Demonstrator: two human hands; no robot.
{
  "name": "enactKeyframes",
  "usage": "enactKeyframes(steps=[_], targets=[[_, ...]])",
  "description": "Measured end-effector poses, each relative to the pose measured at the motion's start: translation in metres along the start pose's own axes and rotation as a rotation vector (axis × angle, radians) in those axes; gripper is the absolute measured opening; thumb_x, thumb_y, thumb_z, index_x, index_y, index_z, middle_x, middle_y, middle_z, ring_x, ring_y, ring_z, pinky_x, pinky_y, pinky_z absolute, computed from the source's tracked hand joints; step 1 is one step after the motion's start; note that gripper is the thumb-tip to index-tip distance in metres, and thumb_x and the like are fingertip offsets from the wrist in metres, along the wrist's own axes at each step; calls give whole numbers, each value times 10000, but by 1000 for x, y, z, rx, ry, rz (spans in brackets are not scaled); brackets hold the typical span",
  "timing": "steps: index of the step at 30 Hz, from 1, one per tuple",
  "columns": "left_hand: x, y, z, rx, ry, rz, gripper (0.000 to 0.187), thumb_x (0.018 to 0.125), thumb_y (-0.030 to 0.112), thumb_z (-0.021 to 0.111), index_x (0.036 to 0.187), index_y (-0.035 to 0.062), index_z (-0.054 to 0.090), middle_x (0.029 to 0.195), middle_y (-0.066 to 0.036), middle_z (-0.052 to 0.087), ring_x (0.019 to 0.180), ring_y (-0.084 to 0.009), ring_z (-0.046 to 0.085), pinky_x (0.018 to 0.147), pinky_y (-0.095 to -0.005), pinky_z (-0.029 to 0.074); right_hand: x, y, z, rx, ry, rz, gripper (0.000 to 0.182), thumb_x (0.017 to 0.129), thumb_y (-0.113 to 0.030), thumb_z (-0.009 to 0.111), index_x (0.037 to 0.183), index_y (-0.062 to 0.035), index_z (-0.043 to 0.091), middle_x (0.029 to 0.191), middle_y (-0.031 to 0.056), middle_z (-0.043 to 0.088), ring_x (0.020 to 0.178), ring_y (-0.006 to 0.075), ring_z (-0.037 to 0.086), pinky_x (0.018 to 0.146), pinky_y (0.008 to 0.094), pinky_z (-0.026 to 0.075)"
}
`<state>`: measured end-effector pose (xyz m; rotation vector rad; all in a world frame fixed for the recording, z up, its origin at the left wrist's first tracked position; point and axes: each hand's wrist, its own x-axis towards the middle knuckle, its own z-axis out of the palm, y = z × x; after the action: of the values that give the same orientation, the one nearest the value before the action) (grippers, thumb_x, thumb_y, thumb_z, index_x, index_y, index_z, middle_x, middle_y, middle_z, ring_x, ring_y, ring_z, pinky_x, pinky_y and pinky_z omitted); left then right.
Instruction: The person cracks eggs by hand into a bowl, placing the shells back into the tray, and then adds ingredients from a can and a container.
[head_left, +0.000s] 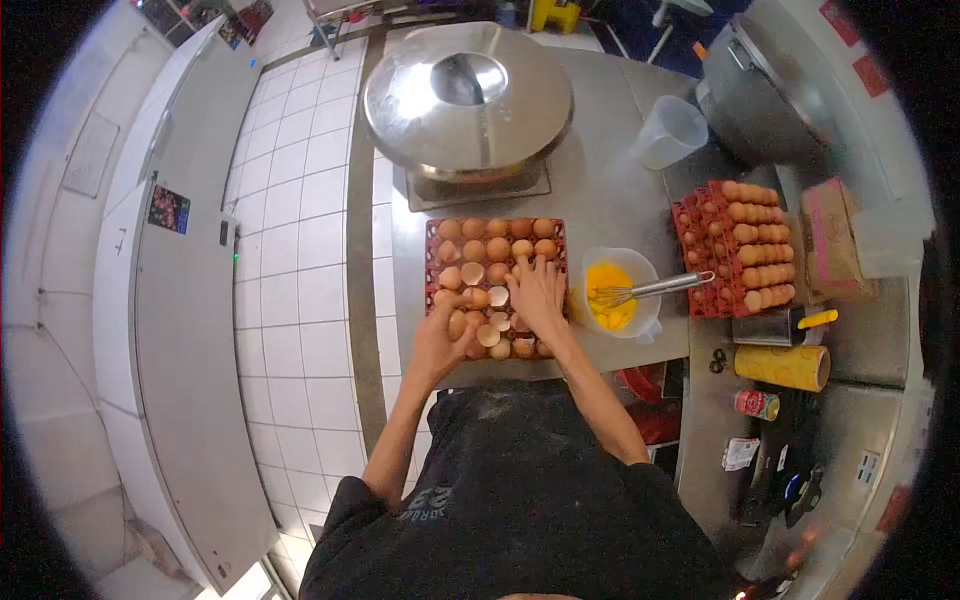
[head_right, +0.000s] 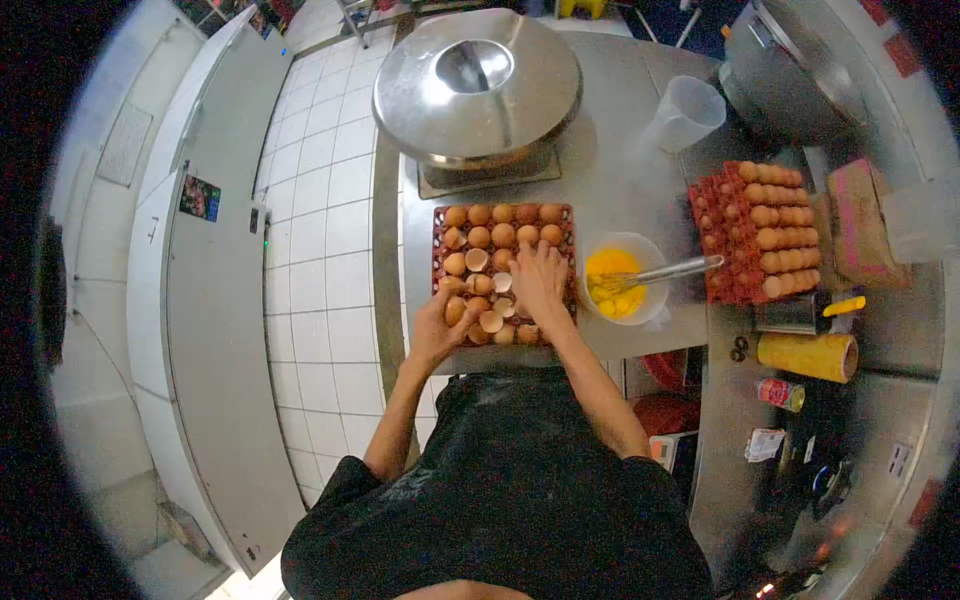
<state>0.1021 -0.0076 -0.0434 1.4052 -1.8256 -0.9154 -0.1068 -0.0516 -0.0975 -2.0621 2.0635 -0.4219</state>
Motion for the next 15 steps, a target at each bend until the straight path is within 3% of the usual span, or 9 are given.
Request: enactKeyframes(steps=[2, 5, 7, 8, 10, 12, 13, 15], targets=[[-7, 0, 10, -37, 14, -41, 387, 885, 256, 751, 1187, 68, 599, 1044, -211, 702, 973, -396, 690, 837, -453, 546, 7, -2, 5, -79, 4, -4, 364, 911, -258, 672, 1176, -37, 558, 1069, 217, 588, 1022, 414, 593, 843, 537, 481], [-10, -9, 31, -101, -2, -137, 383, 921, 231, 699, 1224, 52, 548, 1120, -207, 671, 1027, -393, 662, 878, -469, 517, 11, 5, 4, -30, -67, -25, 427, 887, -239, 695, 1219, -32, 525, 1065, 229, 593, 991, 421, 617, 809, 534, 508], [-5, -22, 46, -83, 122, 15, 503, 955, 226, 667, 1340, 2, 432, 1164, -261, 649, 1063, -354, 668, 915, -418, 529, 10, 1, -5, 19, -58, -19, 430, 876, -211, 691, 1229, -35, 519, 1051, 238, 601, 947, 421, 625, 801, 526, 523], [1, -17, 46, -227, 3, -95, 547, 964, 173, 619, 1392, -33, 349, 1225, -276, 601, 1086, -370, 641, 943, -426, 513, 9, 0, -10, 68, -40, -4, 436, 866, -183, 687, 1239, -38, 514, 1037, 247, 608, 902, 422, 633, 794, 518, 537], [9, -3, 50, -199, 53, -39, 548, 960, 173, 626, 1397, -31, 365, 1234, -272, 600, 1092, -378, 634, 949, -433, 507, 9, 4, -15, 116, -17, 9, 445, 856, -156, 683, 1249, -42, 509, 1023, 256, 616, 858, 422, 641, 786, 510, 552], [21, 45, 34, -183, 77, -46, 518, 961, 181, 644, 1395, -9, 435, 1278, -262, 593, 1101, -387, 627, 939, -443, 510, 8, 21, -19, 492, 241, -130, 397, 914, -167, 599, 1276, -51, 485, 1060, 203, 608, 832, 345, 638, 788, 458, 555], [30, 63, 27, -186, 74, -40, 518, 961, 181, 644, 1395, -9, 435, 1278, -262, 593, 1101, -387, 627, 939, -443, 510, 4, 21, -32, 487, 246, -128, 397, 914, -167, 599, 1276, -51, 485, 1060, 203, 608, 832, 345, 638, 788, 458, 555], [45, 90, 19, -202, 250, 430, 454, 910, 88, 723, 1327, 35, 552, 1337, -234, 573, 1204, -368, 597, 982, -440, 491, -10, 9, -87, 1792, -86, 382, 345, 982, -212, 484, 1295, -67, 477, 1105, 120, 589, 889, 253, 609, 822, 410, 520]])
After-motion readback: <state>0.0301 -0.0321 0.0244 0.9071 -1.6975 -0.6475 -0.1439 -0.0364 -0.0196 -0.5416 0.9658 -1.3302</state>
